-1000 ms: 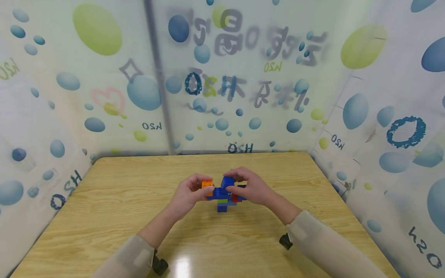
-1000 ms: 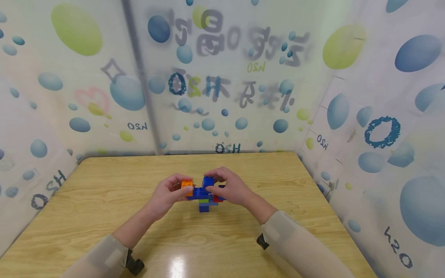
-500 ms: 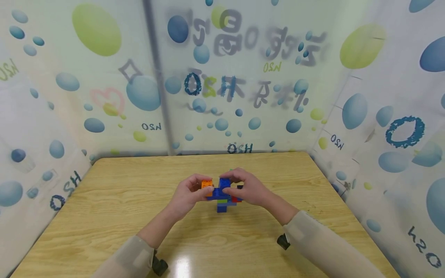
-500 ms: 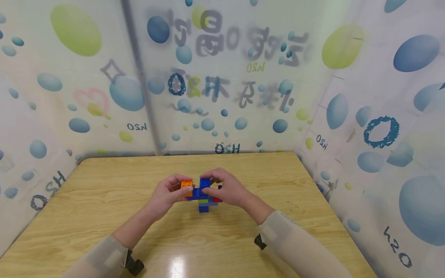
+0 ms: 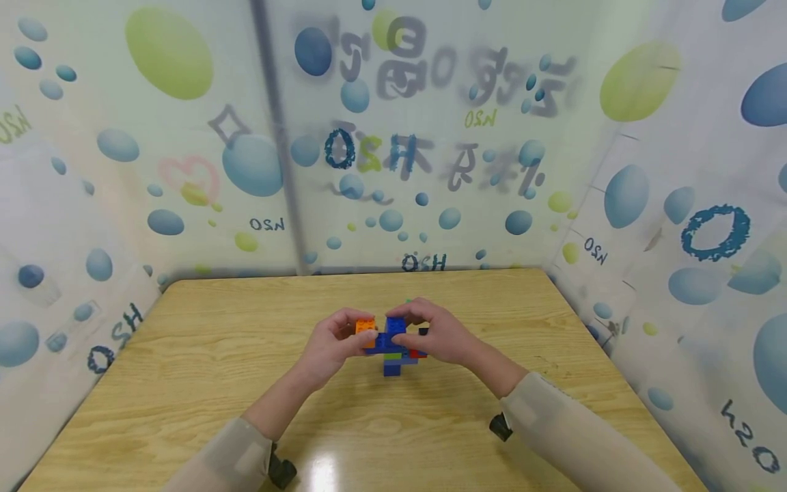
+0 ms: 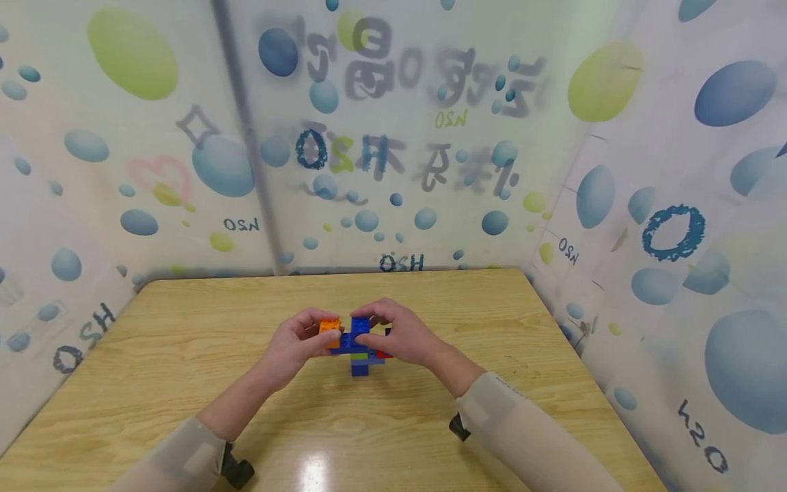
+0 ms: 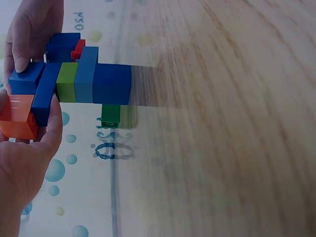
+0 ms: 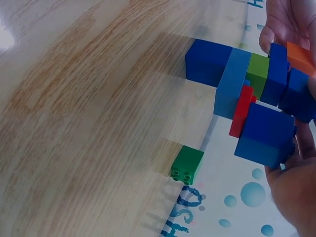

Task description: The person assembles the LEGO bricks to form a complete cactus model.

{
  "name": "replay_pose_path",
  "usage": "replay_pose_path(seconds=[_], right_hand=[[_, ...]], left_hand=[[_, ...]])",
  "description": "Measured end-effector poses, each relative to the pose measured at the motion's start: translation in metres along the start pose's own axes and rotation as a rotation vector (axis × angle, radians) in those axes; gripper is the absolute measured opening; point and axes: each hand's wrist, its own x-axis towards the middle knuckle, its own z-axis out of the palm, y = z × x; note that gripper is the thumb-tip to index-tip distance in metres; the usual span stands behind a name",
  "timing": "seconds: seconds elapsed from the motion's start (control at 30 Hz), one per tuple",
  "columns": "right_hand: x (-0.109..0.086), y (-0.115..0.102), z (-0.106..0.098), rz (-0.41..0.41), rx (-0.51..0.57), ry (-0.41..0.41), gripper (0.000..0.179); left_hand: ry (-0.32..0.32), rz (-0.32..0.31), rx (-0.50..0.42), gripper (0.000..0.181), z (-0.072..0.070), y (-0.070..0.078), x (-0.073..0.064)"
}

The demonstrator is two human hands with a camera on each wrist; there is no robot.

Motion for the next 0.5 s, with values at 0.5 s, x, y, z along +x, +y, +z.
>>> replay_pose_path(seconds=[0.5], right_hand=[[0.0017,-0.0051,-0.0026,0.054,-0.023,-0.009,0.036]], left_hand=[[0.009,-0.008,0.012,0.037,0.0010,0.0027,0.0000]])
